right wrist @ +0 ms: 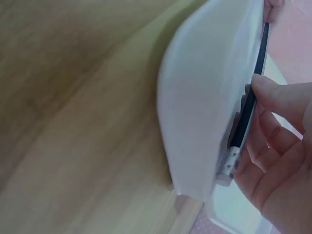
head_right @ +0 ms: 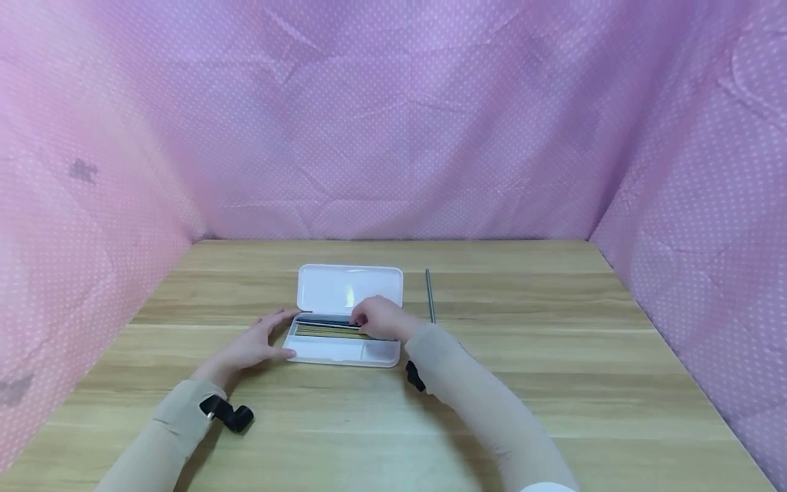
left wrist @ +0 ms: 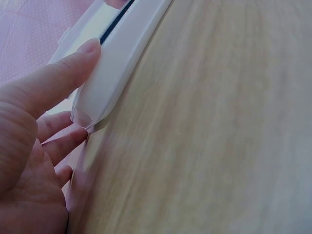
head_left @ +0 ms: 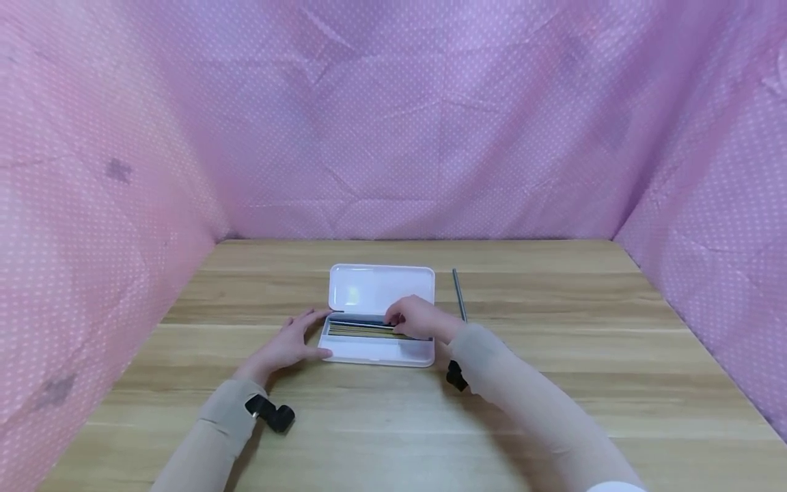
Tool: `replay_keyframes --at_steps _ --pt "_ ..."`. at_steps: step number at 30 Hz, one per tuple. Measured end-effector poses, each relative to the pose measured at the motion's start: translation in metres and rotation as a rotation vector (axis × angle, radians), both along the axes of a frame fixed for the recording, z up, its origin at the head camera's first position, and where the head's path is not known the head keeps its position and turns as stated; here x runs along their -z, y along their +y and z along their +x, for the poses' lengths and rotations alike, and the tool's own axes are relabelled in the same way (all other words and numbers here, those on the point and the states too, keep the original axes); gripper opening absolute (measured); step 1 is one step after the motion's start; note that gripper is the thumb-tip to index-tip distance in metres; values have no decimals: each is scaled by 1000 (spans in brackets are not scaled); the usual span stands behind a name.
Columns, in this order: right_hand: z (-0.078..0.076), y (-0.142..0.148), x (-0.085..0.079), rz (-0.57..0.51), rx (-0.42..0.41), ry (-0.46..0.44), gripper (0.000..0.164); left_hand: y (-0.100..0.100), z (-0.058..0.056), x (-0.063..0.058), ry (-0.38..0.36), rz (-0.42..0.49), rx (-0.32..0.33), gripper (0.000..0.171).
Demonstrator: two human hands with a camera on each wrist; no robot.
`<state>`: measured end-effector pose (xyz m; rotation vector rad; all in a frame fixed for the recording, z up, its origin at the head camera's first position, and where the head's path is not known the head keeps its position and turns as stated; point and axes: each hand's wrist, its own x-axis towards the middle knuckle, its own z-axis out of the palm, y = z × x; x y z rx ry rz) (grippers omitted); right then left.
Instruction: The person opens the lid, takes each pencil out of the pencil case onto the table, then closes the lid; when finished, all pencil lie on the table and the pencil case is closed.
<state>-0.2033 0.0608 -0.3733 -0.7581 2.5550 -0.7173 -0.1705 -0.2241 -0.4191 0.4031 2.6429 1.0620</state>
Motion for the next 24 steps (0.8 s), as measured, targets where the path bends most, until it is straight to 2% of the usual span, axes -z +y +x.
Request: replay_keyframes --at_steps 8,15,20,24 --pt "15 9 15 -140 36 -48 20 2 13 8 -81 9 -29 90" --pt "19 9 9 -284 73 -63 24 -1 14 7 -11 19 -17 83" --pt "16 15 2 -357 127 -105 26 -2 13 3 -5 22 -22 83" --pt "14 20 -5 -410 178 -150 27 -2 10 -4 32 19 -11 82"
